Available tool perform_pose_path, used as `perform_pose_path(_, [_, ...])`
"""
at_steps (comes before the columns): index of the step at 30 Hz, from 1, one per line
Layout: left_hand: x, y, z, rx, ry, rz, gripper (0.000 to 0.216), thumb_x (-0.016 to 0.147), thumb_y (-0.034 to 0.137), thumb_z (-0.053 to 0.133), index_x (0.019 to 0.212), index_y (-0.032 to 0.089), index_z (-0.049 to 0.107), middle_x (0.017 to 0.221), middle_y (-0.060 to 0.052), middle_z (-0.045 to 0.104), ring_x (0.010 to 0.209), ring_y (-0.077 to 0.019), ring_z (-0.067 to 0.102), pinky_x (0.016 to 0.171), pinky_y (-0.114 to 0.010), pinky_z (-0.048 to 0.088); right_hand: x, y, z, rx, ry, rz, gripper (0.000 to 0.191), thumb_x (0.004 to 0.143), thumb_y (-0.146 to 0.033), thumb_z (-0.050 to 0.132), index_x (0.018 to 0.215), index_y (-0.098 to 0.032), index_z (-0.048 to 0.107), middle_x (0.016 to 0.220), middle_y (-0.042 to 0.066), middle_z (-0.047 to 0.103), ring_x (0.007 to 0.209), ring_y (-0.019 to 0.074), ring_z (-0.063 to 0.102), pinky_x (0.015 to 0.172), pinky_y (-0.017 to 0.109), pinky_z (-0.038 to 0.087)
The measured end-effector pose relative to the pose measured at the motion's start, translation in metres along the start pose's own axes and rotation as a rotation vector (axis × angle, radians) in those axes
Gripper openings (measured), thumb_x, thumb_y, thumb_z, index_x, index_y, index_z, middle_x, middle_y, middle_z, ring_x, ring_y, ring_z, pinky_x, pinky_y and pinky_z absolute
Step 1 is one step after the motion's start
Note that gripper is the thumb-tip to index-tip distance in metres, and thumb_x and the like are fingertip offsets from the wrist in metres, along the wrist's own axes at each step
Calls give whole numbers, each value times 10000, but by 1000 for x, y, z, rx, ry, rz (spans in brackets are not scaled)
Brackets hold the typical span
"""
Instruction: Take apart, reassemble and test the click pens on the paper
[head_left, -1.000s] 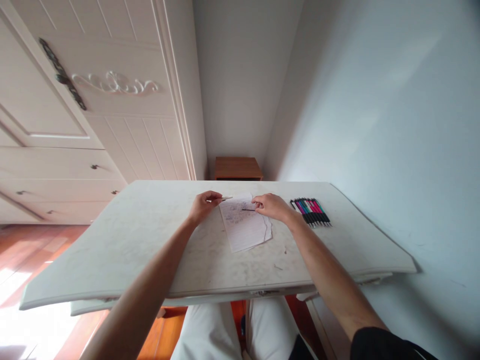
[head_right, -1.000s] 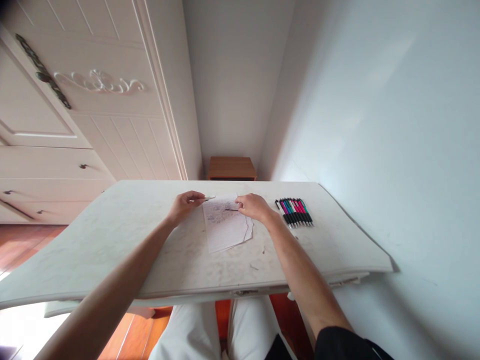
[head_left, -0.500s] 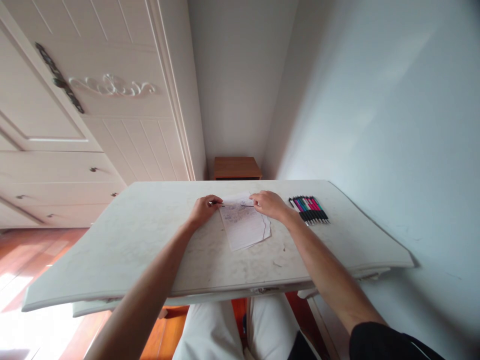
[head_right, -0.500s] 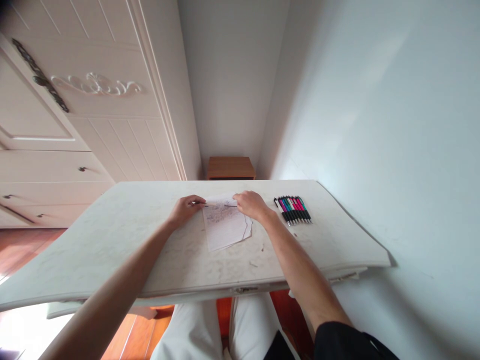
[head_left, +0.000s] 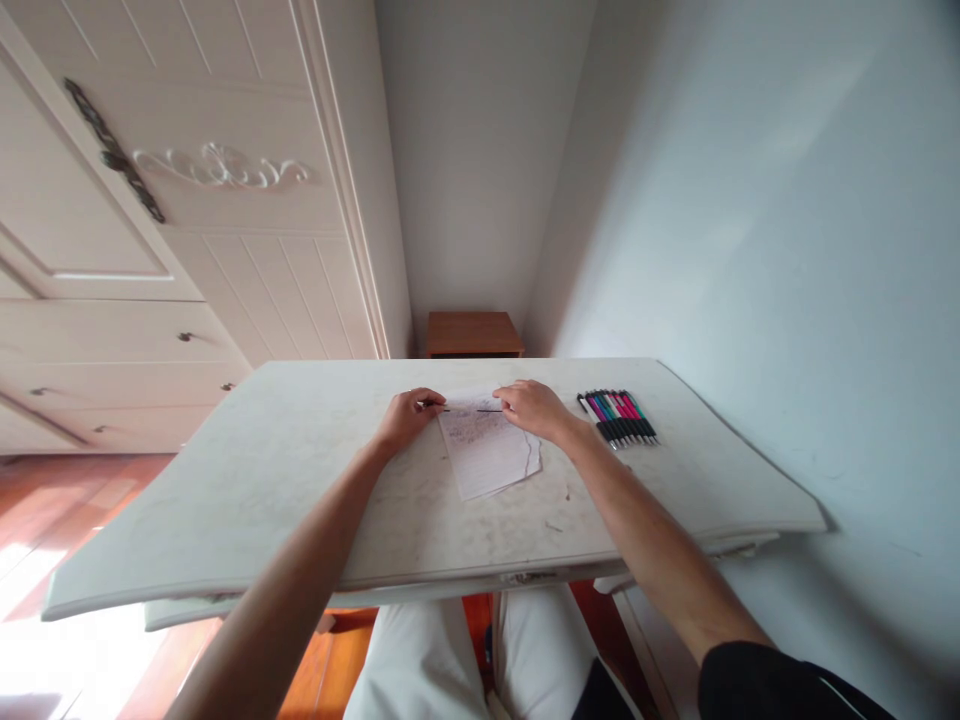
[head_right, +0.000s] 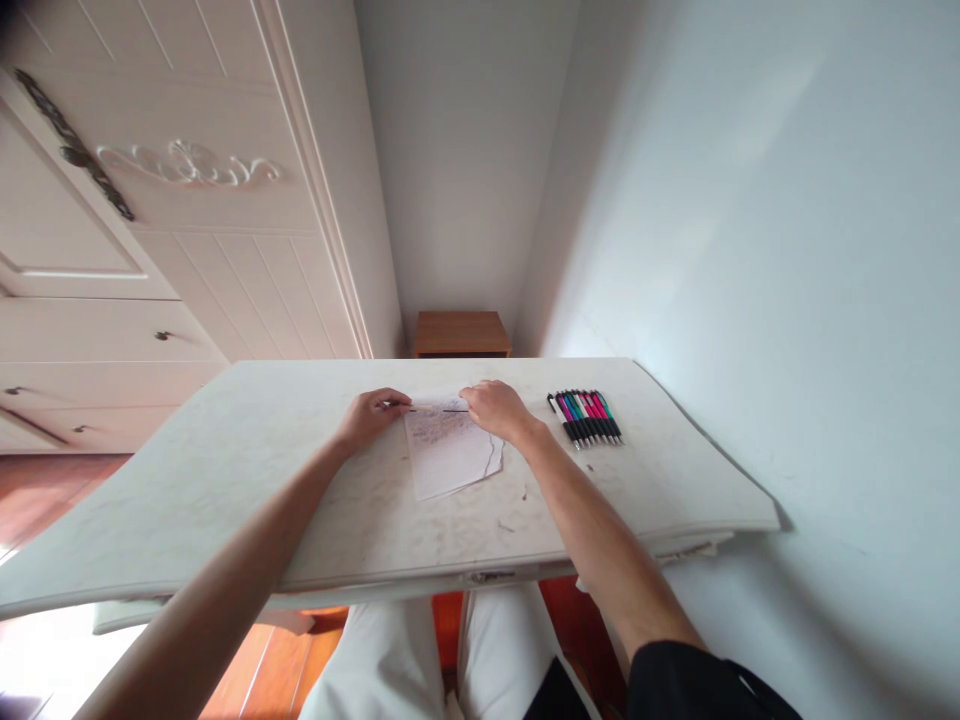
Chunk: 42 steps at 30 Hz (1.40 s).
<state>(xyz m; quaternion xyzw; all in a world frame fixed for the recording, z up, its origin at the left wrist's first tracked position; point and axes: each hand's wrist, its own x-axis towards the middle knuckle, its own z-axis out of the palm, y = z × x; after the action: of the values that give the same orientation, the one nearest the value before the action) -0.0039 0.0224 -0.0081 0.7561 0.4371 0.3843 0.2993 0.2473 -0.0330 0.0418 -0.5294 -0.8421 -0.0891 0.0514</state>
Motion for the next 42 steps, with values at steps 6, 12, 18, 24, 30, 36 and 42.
perform_pose_path(6, [-1,4,-1,-2,1,-8,192,705,356,649,787,205,734,826,-46,743,699,-190,608,709,-307,485,0,2,3,29,-1,9,188,841,-96,524,919,-172,678,889,103,718,886,220,639,784,291,414])
perform_pose_path(12, [-1,8,-2,-8,11,-10,190,694,377,666,764,214,734,806,-40,739,697,-188,602,718,-306,481,1,5,6,28,24,4,202,852,-99,516,941,-179,679,912,89,723,893,207,637,791,281,414])
perform_pose_path(18, [-1,6,-1,-6,0,4,191,703,367,655,775,211,737,818,-46,739,685,-185,598,711,-307,474,1,-1,3,10,15,-36,174,855,-101,523,915,-172,669,895,96,721,885,213,637,779,287,407])
perform_pose_path(24, [-1,6,0,7,2,2,186,705,342,642,785,207,742,816,-39,743,668,-175,591,693,-297,478,2,-4,5,5,13,-58,173,853,-98,529,933,-171,663,925,97,725,894,215,632,777,294,398])
perform_pose_path(30, [-2,5,2,5,-24,14,166,707,330,659,785,210,744,818,-35,745,692,-183,613,695,-297,478,2,-4,5,-5,29,-51,169,855,-90,525,917,-173,658,924,90,725,891,211,627,778,293,388])
perform_pose_path(36, [-4,12,3,-12,-47,38,155,710,331,666,778,213,740,803,-32,740,700,-187,615,704,-302,477,4,-14,5,16,38,-107,144,850,-108,544,935,-171,643,924,88,719,888,212,616,774,298,371])
perform_pose_path(42, [-5,15,3,-11,-48,37,168,709,338,666,777,203,738,796,-33,740,692,-181,610,693,-295,479,4,-18,7,32,52,-108,152,844,-103,541,938,-173,638,919,88,715,894,215,601,787,301,357])
